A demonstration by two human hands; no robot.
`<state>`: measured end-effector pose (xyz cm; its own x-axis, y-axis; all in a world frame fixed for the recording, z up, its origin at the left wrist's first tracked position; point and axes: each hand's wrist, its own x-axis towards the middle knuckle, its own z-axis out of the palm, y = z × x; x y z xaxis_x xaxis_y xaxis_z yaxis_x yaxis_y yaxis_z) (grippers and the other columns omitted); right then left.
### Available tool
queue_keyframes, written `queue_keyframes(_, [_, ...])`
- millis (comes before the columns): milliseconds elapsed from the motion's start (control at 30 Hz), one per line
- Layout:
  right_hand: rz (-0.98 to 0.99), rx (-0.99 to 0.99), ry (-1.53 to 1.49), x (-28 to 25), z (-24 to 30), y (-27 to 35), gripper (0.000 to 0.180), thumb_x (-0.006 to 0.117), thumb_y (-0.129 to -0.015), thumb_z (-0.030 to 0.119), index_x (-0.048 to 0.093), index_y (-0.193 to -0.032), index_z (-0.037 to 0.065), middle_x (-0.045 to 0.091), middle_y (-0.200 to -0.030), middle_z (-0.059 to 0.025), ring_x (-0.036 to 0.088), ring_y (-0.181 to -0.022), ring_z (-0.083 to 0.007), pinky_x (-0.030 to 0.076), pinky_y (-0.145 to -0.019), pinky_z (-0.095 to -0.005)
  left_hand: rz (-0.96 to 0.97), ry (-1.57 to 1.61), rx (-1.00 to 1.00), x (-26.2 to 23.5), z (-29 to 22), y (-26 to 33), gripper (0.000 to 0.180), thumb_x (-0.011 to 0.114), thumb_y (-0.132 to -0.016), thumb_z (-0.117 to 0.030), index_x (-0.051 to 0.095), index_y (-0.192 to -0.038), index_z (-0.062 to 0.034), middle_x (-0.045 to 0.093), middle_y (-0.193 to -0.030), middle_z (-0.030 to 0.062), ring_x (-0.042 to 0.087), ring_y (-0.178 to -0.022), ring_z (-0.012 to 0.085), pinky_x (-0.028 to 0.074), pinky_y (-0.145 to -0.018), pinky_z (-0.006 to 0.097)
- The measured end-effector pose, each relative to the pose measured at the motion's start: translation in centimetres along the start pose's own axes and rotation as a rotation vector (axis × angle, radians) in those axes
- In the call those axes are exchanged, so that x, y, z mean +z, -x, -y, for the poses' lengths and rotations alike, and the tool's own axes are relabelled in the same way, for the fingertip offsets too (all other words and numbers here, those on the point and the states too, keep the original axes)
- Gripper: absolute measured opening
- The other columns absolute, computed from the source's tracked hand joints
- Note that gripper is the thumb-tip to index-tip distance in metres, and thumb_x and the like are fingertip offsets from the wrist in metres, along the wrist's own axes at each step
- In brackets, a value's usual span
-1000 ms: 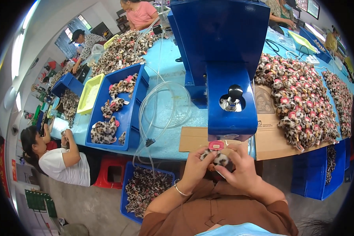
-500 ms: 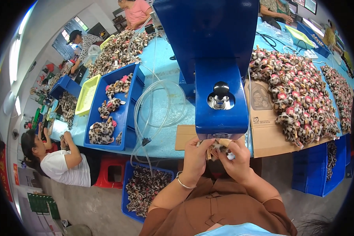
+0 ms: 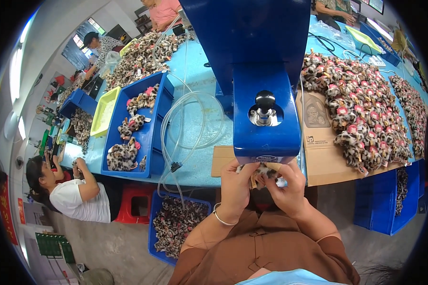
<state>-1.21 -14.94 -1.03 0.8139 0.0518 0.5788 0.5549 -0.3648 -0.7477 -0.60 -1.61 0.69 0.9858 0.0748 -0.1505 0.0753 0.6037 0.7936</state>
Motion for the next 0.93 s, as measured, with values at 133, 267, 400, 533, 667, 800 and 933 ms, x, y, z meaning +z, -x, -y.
queue_keyframes(133, [-0.008, -0.014, 0.002, 0.0, -0.2, -0.1, 0.024, 0.072, -0.067, -0.001, 0.061, -0.088, 0.001, 0.059, -0.091, -0.0165, 0.061, -0.067, -0.0289, 0.048, -0.055, -0.0343, -0.009, 0.008, 0.016, 0.3, -0.1, 0.0, 0.006, 0.062, -0.084, 0.001, 0.065, -0.089, 0.0025, 0.066, -0.080, 0.0087, 0.062, -0.060, 0.0128, 0.050, -0.049, 0.023])
queue_keyframes(267, [-0.012, -0.029, -0.021, 0.1, -0.3, -0.1, 0.024, 0.073, -0.067, -0.001, 0.060, -0.087, 0.001, 0.059, -0.093, -0.0175, 0.062, -0.069, -0.0294, 0.049, -0.056, -0.0343, -0.026, 0.006, 0.052, 0.1, 0.2, 0.2, 0.007, 0.062, -0.084, 0.001, 0.065, -0.090, 0.0024, 0.067, -0.083, 0.0074, 0.062, -0.066, 0.0108, 0.050, -0.056, 0.022])
queue_keyframes(400, [-0.011, -0.034, -0.003, 0.0, -0.7, 0.1, 0.024, 0.073, -0.067, 0.000, 0.059, -0.086, 0.002, 0.059, -0.093, -0.0182, 0.062, -0.069, -0.0298, 0.050, -0.057, -0.0345, -0.022, -0.018, 0.080, 0.2, 0.5, 0.2, 0.007, 0.062, -0.085, 0.001, 0.066, -0.090, 0.0018, 0.067, -0.085, 0.0064, 0.062, -0.070, 0.0092, 0.049, -0.060, 0.021])
queue_keyframes(533, [-0.012, 0.001, -0.007, -0.1, -0.5, 0.2, 0.023, 0.073, -0.066, 0.000, 0.058, -0.085, 0.001, 0.059, -0.094, -0.0190, 0.063, -0.071, -0.0302, 0.050, -0.058, -0.0343, 0.019, -0.015, 0.071, 0.0, 0.5, 0.3, 0.008, 0.063, -0.085, 0.000, 0.066, -0.092, 0.0014, 0.067, -0.086, 0.0062, 0.062, -0.070, 0.0093, 0.049, -0.060, 0.021])
queue_keyframes(667, [-0.024, 0.002, 0.014, -0.3, -0.4, 0.2, 0.025, 0.072, -0.066, -0.001, 0.060, -0.088, 0.001, 0.060, -0.095, -0.0192, 0.063, -0.074, -0.0301, 0.051, -0.059, -0.0340, 0.037, -0.032, 0.070, 0.2, 0.6, 0.1, 0.008, 0.063, -0.085, -0.001, 0.066, -0.092, 0.0011, 0.067, -0.087, 0.0058, 0.062, -0.070, 0.0093, 0.049, -0.059, 0.022])
queue_keyframes(800, [-0.033, -0.012, -0.002, -0.4, -0.4, 0.3, 0.030, 0.072, -0.066, -0.003, 0.062, -0.094, 0.001, 0.060, -0.096, -0.0191, 0.064, -0.077, -0.0302, 0.052, -0.062, -0.0331, 0.010, -0.023, 0.026, 0.1, 0.9, 0.0, 0.008, 0.063, -0.085, -0.001, 0.066, -0.092, 0.0010, 0.067, -0.087, 0.0058, 0.063, -0.071, 0.0096, 0.050, -0.060, 0.023])
queue_keyframes(933, [-0.048, -0.033, 0.024, -0.5, -0.5, 0.6, 0.031, 0.072, -0.066, -0.003, 0.062, -0.095, 0.000, 0.059, -0.100, -0.0193, 0.064, -0.079, -0.0304, 0.053, -0.063, -0.0330, 0.032, -0.034, -0.005, 0.1, 0.9, -0.3, 0.009, 0.063, -0.084, -0.001, 0.066, -0.093, 0.0011, 0.067, -0.087, 0.0060, 0.063, -0.072, 0.0098, 0.050, -0.062, 0.022])
